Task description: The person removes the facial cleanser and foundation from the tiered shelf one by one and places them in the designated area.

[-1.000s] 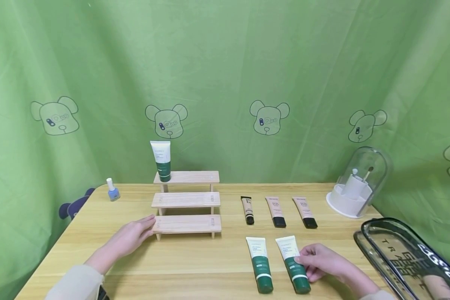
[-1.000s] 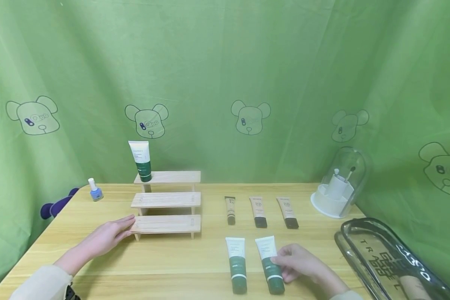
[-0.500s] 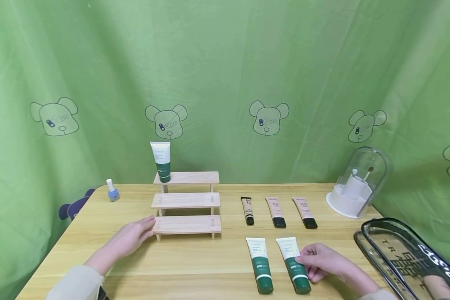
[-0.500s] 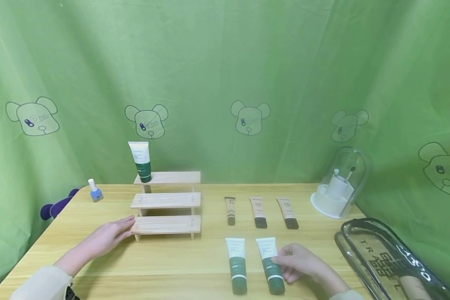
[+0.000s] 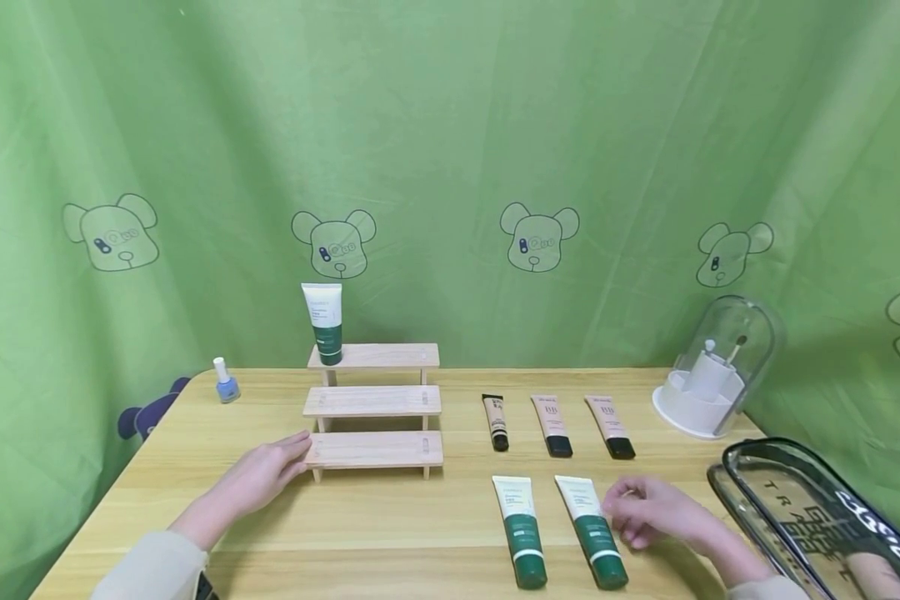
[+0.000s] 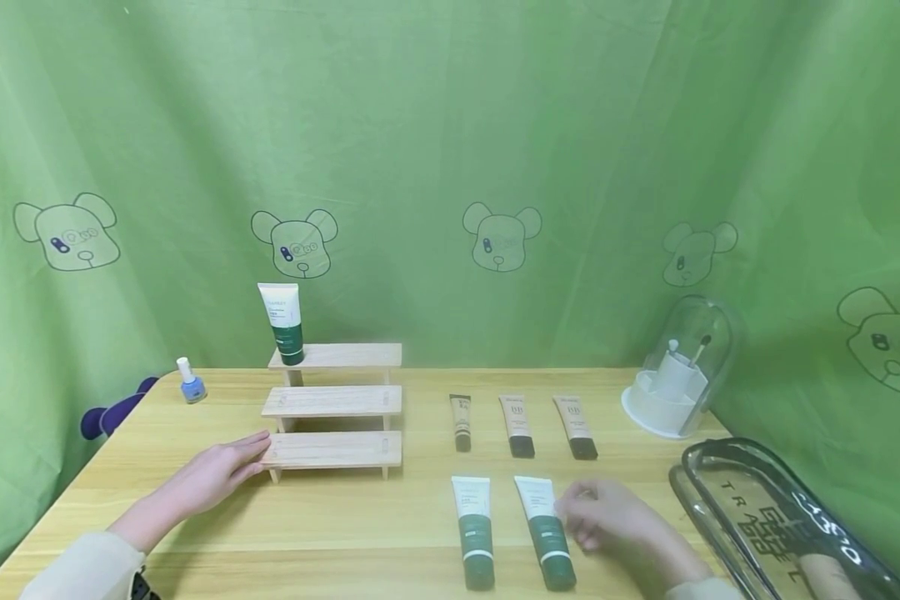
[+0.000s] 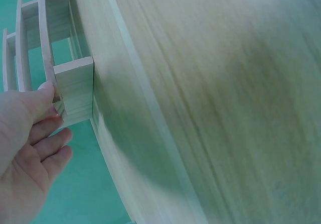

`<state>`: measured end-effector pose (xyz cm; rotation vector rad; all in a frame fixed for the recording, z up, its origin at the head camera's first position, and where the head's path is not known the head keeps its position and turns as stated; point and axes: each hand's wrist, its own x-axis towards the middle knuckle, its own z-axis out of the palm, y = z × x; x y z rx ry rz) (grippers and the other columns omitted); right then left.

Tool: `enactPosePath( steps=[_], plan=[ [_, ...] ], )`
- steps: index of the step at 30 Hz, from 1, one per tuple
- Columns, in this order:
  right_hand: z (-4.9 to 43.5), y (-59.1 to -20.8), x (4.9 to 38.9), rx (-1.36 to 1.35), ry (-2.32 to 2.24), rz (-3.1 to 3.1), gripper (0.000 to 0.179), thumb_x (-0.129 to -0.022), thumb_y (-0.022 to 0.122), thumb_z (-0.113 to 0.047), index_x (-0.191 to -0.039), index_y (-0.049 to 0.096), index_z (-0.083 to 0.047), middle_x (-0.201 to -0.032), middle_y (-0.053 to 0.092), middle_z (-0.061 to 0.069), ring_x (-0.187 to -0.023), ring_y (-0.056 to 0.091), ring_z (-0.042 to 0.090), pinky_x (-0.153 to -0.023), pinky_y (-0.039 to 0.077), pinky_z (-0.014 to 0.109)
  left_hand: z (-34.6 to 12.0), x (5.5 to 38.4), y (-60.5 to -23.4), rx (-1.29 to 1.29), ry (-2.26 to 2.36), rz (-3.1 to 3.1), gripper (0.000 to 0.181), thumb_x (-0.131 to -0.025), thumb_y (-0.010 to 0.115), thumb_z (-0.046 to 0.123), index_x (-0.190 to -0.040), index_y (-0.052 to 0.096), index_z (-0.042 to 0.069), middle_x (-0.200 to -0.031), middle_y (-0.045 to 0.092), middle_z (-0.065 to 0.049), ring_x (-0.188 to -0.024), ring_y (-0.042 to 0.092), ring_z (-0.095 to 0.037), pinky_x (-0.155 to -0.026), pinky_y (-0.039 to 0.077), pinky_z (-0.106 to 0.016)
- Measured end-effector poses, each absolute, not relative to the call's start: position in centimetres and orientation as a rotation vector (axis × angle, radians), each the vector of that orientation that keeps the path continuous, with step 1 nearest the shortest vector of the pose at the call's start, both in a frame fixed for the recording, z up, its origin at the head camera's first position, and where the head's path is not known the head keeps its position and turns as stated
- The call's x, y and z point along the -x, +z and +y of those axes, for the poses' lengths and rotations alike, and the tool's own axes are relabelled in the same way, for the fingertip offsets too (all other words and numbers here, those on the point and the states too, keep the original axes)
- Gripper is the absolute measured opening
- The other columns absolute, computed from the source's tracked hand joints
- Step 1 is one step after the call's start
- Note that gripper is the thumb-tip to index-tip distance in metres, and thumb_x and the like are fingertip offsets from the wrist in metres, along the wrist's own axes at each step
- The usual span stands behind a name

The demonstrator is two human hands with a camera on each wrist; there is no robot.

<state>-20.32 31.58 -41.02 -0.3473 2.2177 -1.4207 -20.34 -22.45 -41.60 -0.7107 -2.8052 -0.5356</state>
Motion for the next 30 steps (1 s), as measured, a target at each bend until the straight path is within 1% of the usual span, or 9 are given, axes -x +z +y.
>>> enactPosePath(
  steps=[3,11,14,16,21,24,30],
  plan=[
    [31.4,-40.1,20.9,0.374,-1.406,2.282,0.031,-0.091,0.056,-0.014,-0.103,0.049,0.013,-0.074,0.058,0.012,-0.064,0.058,0.022,-0.056,0.057,0.033,-22.5,20.3,-41.6,0.709,-0.534,-2.806,0.036,-0.089,0.060,0.009,-0.120,0.055,-0.008,-0.126,0.050,-0.024,-0.112,0.050,-0.039,-0.095,0.040,-0.051],
    [29.1,-37.2,22.9,0.387,-1.382,2.426,0.037,-0.090,0.059,-0.016,-0.110,0.047,0.014,-0.081,0.059,0.012,-0.070,0.060,0.029,-0.063,0.057,0.040,-22.5,20.2,-41.5,0.706,-0.531,-2.802,0.037,-0.088,0.060,0.010,-0.121,0.055,-0.008,-0.126,0.050,-0.024,-0.112,0.051,-0.040,-0.095,0.041,-0.051],
    [27.8,-36.2,23.7,0.431,-1.373,2.472,0.039,-0.089,0.060,-0.015,-0.111,0.047,0.014,-0.082,0.060,0.012,-0.073,0.060,0.031,-0.063,0.057,0.039,-22.5,20.2,-41.6,0.696,-0.533,-2.811,0.038,-0.088,0.060,0.010,-0.121,0.054,-0.008,-0.127,0.050,-0.024,-0.112,0.050,-0.039,-0.095,0.040,-0.051],
    [26.8,-35.6,24.3,0.460,-1.359,2.502,0.038,-0.089,0.061,-0.015,-0.111,0.048,0.014,-0.082,0.060,0.012,-0.073,0.060,0.031,-0.063,0.057,0.039,-22.5,20.3,-41.6,0.691,-0.534,-2.816,0.038,-0.088,0.060,0.010,-0.121,0.054,-0.008,-0.127,0.049,-0.024,-0.113,0.050,-0.040,-0.095,0.040,-0.051],
    [23.8,-34.3,26.0,0.479,-1.309,2.554,0.041,-0.088,0.063,-0.022,-0.111,0.052,0.010,-0.082,0.061,0.010,-0.072,0.061,0.027,-0.062,0.057,0.037,-22.5,20.4,-41.6,0.687,-0.530,-2.824,0.039,-0.088,0.060,0.011,-0.121,0.054,-0.008,-0.128,0.049,-0.024,-0.113,0.049,-0.040,-0.096,0.039,-0.051],
    [21.9,-33.6,26.9,0.505,-1.304,2.548,0.041,-0.088,0.064,-0.024,-0.111,0.053,0.008,-0.082,0.060,0.010,-0.072,0.061,0.028,-0.062,0.057,0.036,-22.5,20.4,-41.7,0.687,-0.528,-2.827,0.039,-0.088,0.060,0.011,-0.122,0.054,-0.007,-0.127,0.049,-0.024,-0.113,0.050,-0.039,-0.096,0.040,-0.051],
    [17.7,-32.0,28.1,0.623,-1.314,2.511,0.035,-0.088,0.063,-0.016,-0.109,0.053,0.009,-0.085,0.059,0.015,-0.075,0.060,0.033,-0.064,0.057,0.039,-22.5,20.5,-41.7,0.681,-0.524,-2.830,0.038,-0.089,0.060,0.011,-0.122,0.054,-0.007,-0.128,0.049,-0.023,-0.113,0.050,-0.039,-0.096,0.039,-0.051]
  ],
)
